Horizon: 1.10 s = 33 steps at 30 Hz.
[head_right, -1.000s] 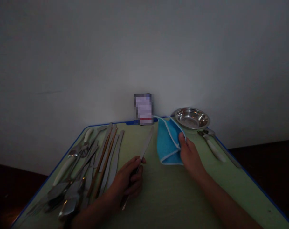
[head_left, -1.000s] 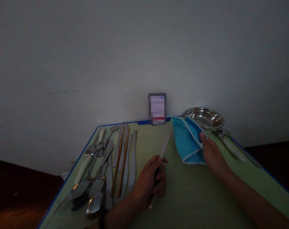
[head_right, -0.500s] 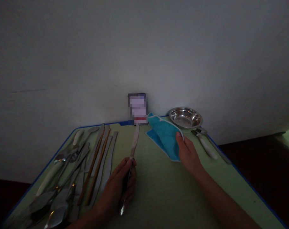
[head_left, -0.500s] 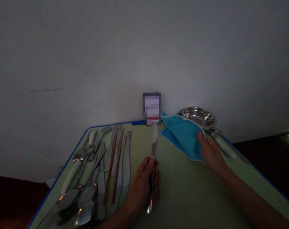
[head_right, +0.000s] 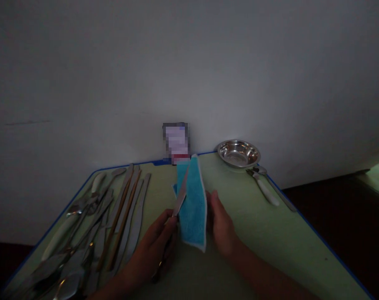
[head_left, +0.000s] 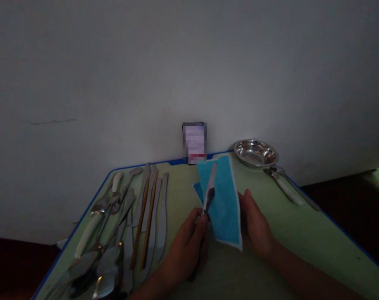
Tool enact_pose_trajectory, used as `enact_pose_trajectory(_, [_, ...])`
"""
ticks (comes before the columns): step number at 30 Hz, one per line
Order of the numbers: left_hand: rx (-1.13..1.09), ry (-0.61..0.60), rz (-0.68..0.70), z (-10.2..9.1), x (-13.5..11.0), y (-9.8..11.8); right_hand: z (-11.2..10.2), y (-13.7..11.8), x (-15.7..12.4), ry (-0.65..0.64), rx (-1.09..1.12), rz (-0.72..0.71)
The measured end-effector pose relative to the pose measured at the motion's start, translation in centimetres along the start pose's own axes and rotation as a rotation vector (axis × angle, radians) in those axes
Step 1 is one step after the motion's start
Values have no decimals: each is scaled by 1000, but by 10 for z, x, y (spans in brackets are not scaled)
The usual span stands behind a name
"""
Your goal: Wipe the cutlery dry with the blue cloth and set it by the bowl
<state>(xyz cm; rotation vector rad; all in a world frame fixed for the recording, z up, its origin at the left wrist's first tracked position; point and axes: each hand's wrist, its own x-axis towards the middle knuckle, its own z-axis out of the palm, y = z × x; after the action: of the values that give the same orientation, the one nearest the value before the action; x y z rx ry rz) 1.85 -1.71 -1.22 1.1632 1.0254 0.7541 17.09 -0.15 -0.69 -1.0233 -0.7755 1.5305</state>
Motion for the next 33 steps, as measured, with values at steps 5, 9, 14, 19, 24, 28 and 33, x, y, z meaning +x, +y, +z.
enact_pose_trajectory(5, [96,-74,-37,0,-1,5,-5,1,5,138,-156,-43])
enact_pose_trajectory(9, [169,-108,-59,-3,0,9,-11,8,10,-41,-287,-103])
enact_pose_trajectory(14, [197,-103,-80,-6,1,9,-10,10,15,-183,-306,-143])
enact_pose_trajectory(19, [149,-134,-102,-5,3,4,-9,16,26,-131,-104,-171])
enact_pose_trajectory(24, [105,-73,-89,-5,5,4,-1,19,44,-69,-46,-182])
enact_pose_trajectory(28, [-15,-42,-100,-4,5,2,11,17,55,48,-164,-177])
enact_pose_trajectory(33, [-125,-5,-107,-1,6,2,14,18,61,127,-114,-155])
